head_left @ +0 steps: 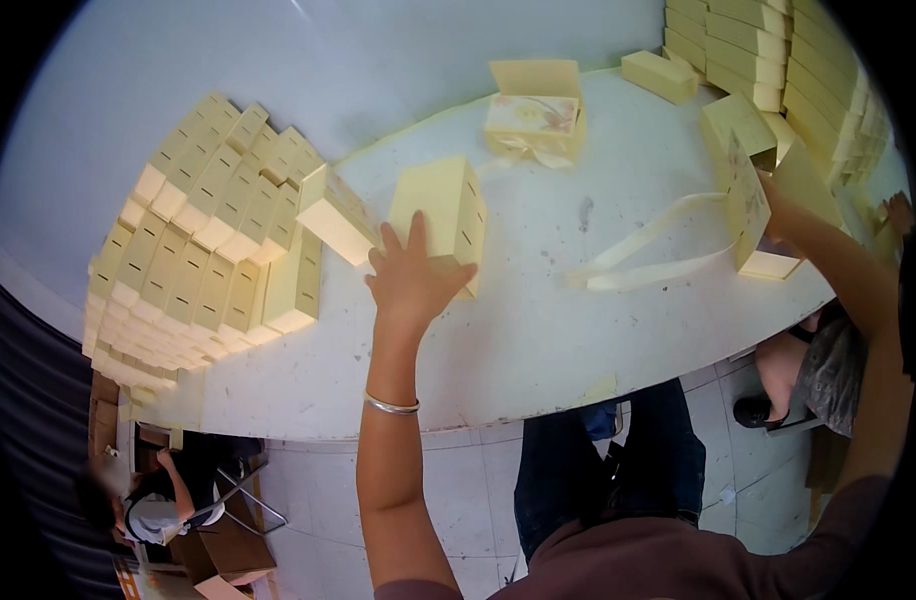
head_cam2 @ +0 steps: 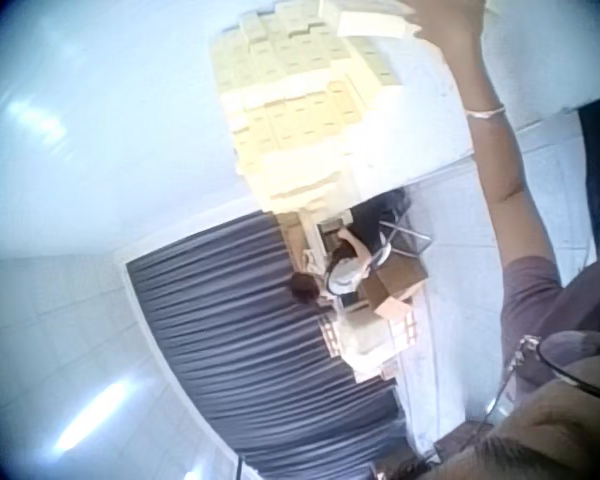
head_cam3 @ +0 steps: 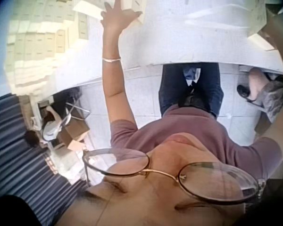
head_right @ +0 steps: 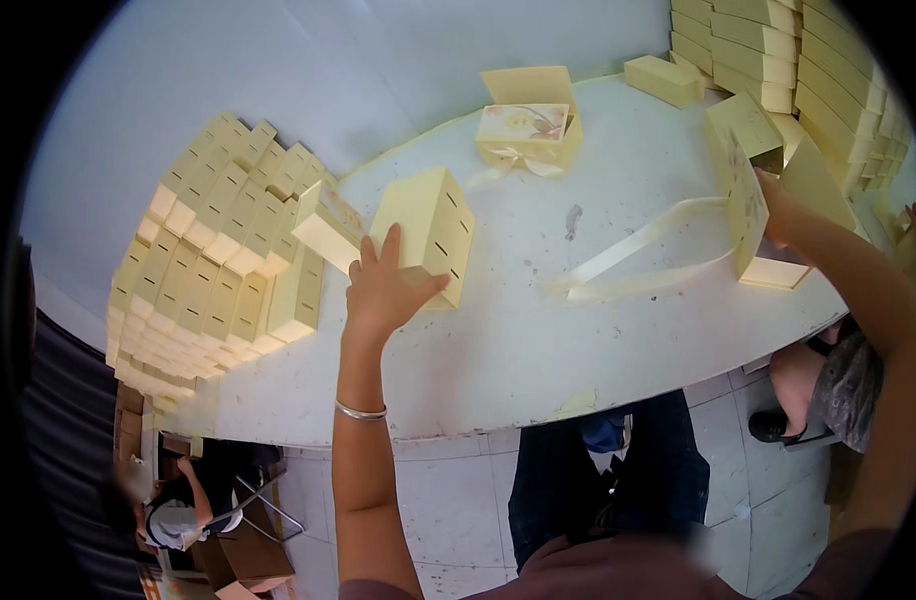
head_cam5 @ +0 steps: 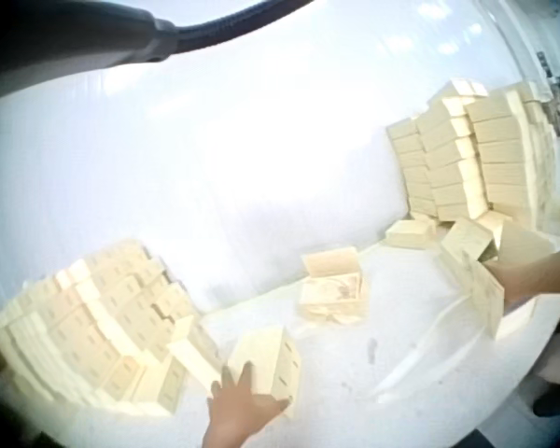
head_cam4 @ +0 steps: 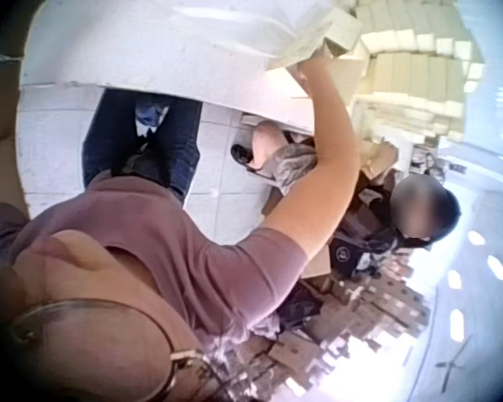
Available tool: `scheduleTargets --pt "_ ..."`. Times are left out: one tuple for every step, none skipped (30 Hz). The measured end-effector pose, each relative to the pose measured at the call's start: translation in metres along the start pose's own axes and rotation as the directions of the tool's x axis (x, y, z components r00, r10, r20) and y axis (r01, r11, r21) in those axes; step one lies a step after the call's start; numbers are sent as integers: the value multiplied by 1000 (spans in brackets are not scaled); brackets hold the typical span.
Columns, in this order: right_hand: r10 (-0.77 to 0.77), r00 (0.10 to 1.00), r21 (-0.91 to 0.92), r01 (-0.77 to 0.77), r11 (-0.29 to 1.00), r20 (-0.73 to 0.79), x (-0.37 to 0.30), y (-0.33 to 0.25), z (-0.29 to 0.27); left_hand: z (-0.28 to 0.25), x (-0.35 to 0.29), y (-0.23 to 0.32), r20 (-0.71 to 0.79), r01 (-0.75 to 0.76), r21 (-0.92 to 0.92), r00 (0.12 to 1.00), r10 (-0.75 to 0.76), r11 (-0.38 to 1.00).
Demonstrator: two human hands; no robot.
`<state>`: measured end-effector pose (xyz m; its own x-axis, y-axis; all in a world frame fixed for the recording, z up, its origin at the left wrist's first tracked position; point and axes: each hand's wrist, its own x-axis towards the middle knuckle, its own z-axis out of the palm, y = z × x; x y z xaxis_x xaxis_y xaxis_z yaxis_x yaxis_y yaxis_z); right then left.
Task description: The person assembles small yellow cardboard boxes by folding flaps and inserting white ribbons. They repeatedly open and close the boxes to secure the ribbon, then place the finished boxes on the table.
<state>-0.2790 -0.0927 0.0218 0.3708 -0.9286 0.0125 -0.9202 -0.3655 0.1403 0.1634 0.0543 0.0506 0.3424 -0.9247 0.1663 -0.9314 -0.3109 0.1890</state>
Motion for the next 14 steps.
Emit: scheduleTargets --pt "35 999 -16 -35 999 8 -2 9 -8 3 0 -4 -46 -25 -43 999 23 999" --pt "72 997 -41 -70 997 26 -2 14 -12 5 -1 -7 -86 -48 -68 995 42 997" --pt "101 994 -102 -96 990 46 3 20 -17 7 -2 -10 -126 -74 -94 990 62 993" --pt "133 988 -198 -115 973 80 5 26 -26 3 -7 -18 -138 -123 -332 987 81 935" --pt "82 971 47 -73 996 -225 -7 26 -35 2 -14 -29 -153 -169 -565 983 99 808" --pt "100 852 263 45 964 -514 -25 22 -44 2 -23 -35 -170 -203 -755 979 112 623" --pt "84 808 395 192 898 -583 -47 4 -63 -9 -38 -25 14 -32 -933 992 124 358" --pt "90 757 512 345 786 -648 -66 -29 -76 -5 -50 -29 58 38 -992 985 163 122" --pt "-17 749 512 469 720 -662 -81 -64 -78 -1 -60 -36 99 124 -986 974 203 -115" --pt "-123 727 503 576 644 -675 -92 -94 -79 11 -64 -39 195 254 -947 941 276 -196" --pt "-316 637 350 697 626 -703 -92 -122 -77 24 -68 -43 280 381 -886 893 351 -264" --pt "-354 684 416 692 590 -638 -96 -147 -76 36 -71 -46 352 503 -804 832 428 -317" --pt "-364 692 524 716 462 -624 -92 -161 -64 48 -75 -45 413 569 -783 777 474 -250" --pt "-364 733 556 676 484 -575 -88 -174 -53 57 -79 -45 476 625 -761 721 504 -176"
